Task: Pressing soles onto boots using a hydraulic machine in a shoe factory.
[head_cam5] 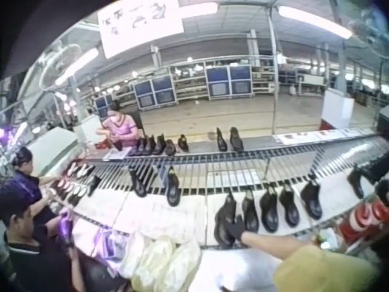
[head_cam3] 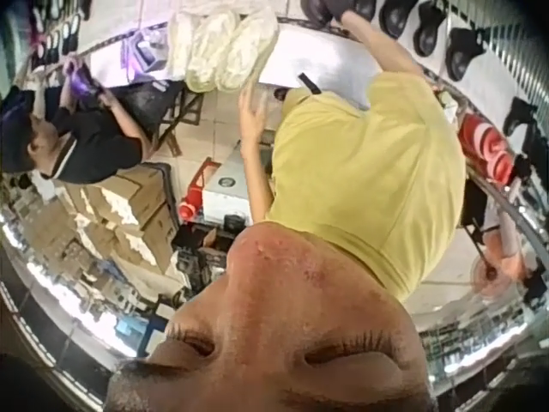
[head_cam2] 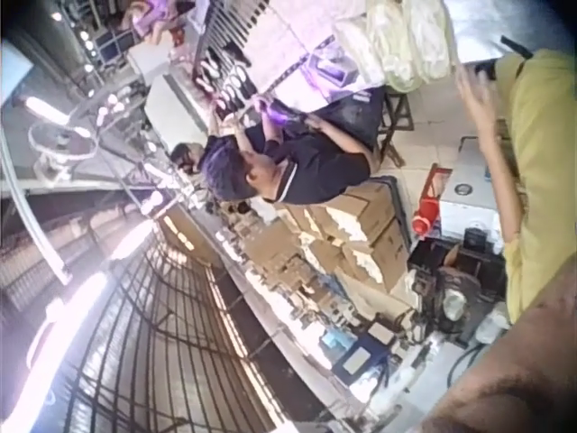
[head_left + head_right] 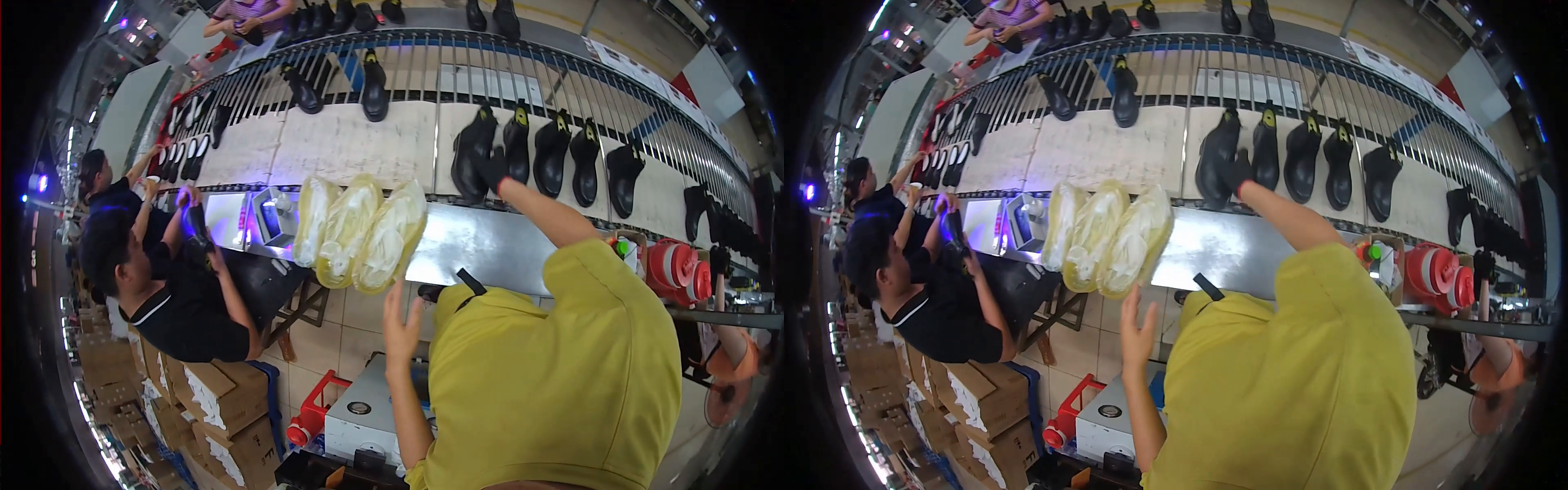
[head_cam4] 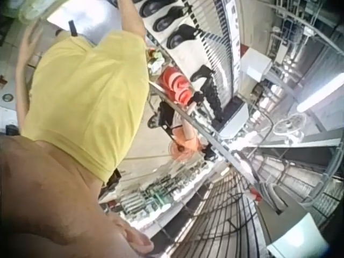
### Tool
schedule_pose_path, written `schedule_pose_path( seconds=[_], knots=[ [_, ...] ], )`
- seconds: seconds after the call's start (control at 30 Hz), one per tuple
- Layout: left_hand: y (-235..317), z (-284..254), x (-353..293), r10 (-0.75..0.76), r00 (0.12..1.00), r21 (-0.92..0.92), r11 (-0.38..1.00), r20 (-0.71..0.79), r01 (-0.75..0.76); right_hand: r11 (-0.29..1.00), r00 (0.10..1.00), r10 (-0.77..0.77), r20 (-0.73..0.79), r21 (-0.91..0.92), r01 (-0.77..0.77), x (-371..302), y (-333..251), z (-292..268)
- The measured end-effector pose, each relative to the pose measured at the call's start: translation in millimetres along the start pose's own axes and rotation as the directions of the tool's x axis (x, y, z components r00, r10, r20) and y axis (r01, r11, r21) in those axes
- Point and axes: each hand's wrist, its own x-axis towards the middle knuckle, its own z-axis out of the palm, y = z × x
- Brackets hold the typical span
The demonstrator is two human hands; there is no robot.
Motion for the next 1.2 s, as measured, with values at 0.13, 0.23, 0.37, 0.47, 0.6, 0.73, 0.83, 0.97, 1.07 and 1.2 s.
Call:
schedule_pose_path(
  seconds=[0.13, 0.23, 0.37, 0.47, 0.6, 0.73, 0.83, 0.97, 1.07, 1.2],
  knots=[
    [-90, -11, -27, -0.393, 0.919, -0.287, 0.879, 0.017, 0.381, 0.888, 0.971, -0.234, 0.048, -0.396, 0.234, 83, 8, -22],
    [-164, -34, -89, -0.638, 0.764, -0.259, 0.757, -0.094, 0.6, 0.847, 0.955, -0.23, 0.187, -0.445, 0.291, 74, -5, 12],
    [-187, -25, -151, -0.781, 0.613, -0.415, 0.6, -0.119, 0.684, 0.846, 0.873, -0.413, -0.26, -0.464, 0.262, 64, -68, 23],
    [-160, -3, -156, -0.839, 0.537, -0.343, 0.533, -0.093, 0.773, 0.736, 0.659, -0.675, -0.332, -0.355, 0.576, 96, -113, 33],
    [-213, 6, -178, -0.919, 0.393, -0.339, 0.364, 0.018, 0.867, 0.681, 0.697, -0.712, 0.085, -0.156, 0.715, 144, -154, 139],
    [-241, -6, -192, -0.917, 0.374, -0.342, 0.399, -0.139, 0.851, 0.635, 0.733, -0.603, 0.315, -0.366, 0.68, 196, -209, 244],
    [-182, -13, -158, -0.909, 0.325, -0.385, 0.407, -0.261, 0.828, 0.674, 0.779, -0.498, 0.381, -0.395, 0.624, 267, -221, 309],
    [-167, 20, -147, -0.895, 0.326, -0.44, 0.435, -0.304, 0.786, 0.895, 0.838, -0.392, 0.379, -0.053, 0.443, 393, -196, 354],
    [-158, 20, -155, -0.893, 0.292, -0.465, 0.431, -0.343, 0.774, 0.963, 0.846, -0.267, 0.462, 0.093, 0.253, 401, -184, 390],
    [-162, 15, -158, -0.909, 0.314, -0.532, 0.415, -0.274, 0.738, 0.929, 0.835, -0.261, 0.485, 0.361, 0.081, 377, -178, 387]
  ],
)
